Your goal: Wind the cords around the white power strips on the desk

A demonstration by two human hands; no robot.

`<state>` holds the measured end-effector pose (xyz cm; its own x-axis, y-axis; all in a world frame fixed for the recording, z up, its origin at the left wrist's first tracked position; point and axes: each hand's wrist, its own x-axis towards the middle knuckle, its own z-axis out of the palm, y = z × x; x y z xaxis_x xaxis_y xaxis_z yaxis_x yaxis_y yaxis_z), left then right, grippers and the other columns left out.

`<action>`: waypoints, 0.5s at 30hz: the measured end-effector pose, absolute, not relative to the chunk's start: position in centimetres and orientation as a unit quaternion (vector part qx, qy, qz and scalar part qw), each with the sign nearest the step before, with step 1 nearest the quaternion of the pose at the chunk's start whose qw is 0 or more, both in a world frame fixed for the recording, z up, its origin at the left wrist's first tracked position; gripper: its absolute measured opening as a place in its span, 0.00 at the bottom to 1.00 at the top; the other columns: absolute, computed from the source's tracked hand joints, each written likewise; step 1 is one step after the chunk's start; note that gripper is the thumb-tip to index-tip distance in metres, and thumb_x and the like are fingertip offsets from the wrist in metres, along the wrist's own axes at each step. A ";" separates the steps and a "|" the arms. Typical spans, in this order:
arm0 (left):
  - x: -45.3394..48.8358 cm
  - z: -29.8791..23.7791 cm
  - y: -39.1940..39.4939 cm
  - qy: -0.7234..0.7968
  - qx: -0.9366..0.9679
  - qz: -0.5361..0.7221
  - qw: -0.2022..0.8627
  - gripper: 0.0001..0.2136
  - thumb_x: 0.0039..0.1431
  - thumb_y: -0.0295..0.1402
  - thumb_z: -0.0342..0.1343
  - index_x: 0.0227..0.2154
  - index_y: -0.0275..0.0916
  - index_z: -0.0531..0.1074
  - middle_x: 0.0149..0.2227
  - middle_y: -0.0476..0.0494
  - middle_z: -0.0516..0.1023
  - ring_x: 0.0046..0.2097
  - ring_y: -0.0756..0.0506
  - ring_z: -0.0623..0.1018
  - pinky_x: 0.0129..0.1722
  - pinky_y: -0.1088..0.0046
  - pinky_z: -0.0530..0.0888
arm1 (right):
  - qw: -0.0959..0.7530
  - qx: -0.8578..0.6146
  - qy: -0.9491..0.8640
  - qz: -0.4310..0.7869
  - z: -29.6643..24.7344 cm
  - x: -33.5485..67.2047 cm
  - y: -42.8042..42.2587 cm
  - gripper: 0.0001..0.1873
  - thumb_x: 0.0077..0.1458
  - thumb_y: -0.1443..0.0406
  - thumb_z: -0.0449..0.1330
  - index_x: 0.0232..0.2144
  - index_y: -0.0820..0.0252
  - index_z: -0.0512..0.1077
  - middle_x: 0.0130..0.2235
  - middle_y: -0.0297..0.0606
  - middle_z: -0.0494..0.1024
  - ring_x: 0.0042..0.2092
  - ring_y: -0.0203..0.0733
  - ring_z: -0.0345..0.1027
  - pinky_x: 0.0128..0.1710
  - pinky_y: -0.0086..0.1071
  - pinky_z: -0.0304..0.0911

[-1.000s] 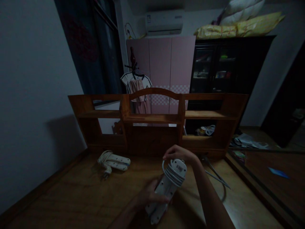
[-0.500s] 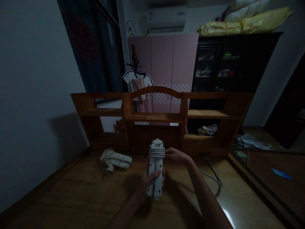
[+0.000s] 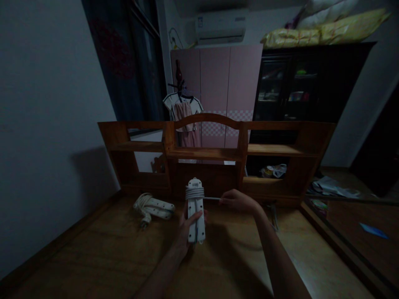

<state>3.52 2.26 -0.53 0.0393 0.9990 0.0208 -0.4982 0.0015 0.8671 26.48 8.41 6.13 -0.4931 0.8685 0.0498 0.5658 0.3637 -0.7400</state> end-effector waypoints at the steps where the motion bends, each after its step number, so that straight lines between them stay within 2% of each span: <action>1: 3.4 -0.6 2.4 0.350 0.372 0.607 0.609 0.27 0.45 0.37 0.66 0.50 0.40 0.66 0.36 0.42 0.80 0.29 0.46 0.79 0.28 0.72 0.75 | 0.231 -0.455 -0.796 0.326 6.7 26.5 8.1 0.21 0.55 0.53 0.56 0.33 0.66 0.78 0.24 0.33 0.70 0.26 0.33 0.59 0.25 0.25 0.52; 5: 3.3 -0.6 2.3 0.395 0.398 0.606 0.564 0.30 0.46 0.37 0.66 0.53 0.43 0.65 0.39 0.42 0.80 0.31 0.46 0.79 0.31 0.72 0.75 | 0.257 -0.481 -0.808 0.223 9.2 25.3 6.2 0.18 0.55 0.55 0.57 0.31 0.63 0.78 0.27 0.36 0.75 0.30 0.36 0.64 0.28 0.26 0.53; 9: 3.2 -0.5 2.2 0.425 0.417 0.593 0.542 0.32 0.45 0.38 0.66 0.55 0.45 0.63 0.40 0.42 0.79 0.32 0.45 0.80 0.32 0.71 0.75 | 0.235 -0.505 -0.825 0.092 11.5 23.3 3.8 0.12 0.54 0.58 0.59 0.32 0.57 0.79 0.28 0.38 0.78 0.31 0.39 0.70 0.29 0.28 0.53; 12: 3.3 -0.6 2.3 0.396 0.410 0.595 0.567 0.33 0.46 0.39 0.66 0.56 0.44 0.61 0.37 0.42 0.79 0.30 0.45 0.79 0.30 0.70 0.75 | 0.208 -0.507 -0.835 0.053 12.5 22.2 2.3 0.09 0.54 0.61 0.59 0.32 0.55 0.79 0.31 0.39 0.80 0.33 0.41 0.72 0.30 0.28 0.54; 15: 3.5 -1.1 2.6 0.379 0.398 0.601 0.581 0.28 0.46 0.41 0.65 0.51 0.40 0.66 0.34 0.42 0.79 0.28 0.46 0.78 0.27 0.71 0.73 | 0.184 -0.503 -0.843 0.046 13.1 21.6 1.3 0.08 0.54 0.64 0.59 0.31 0.55 0.79 0.31 0.39 0.80 0.34 0.41 0.73 0.30 0.28 0.54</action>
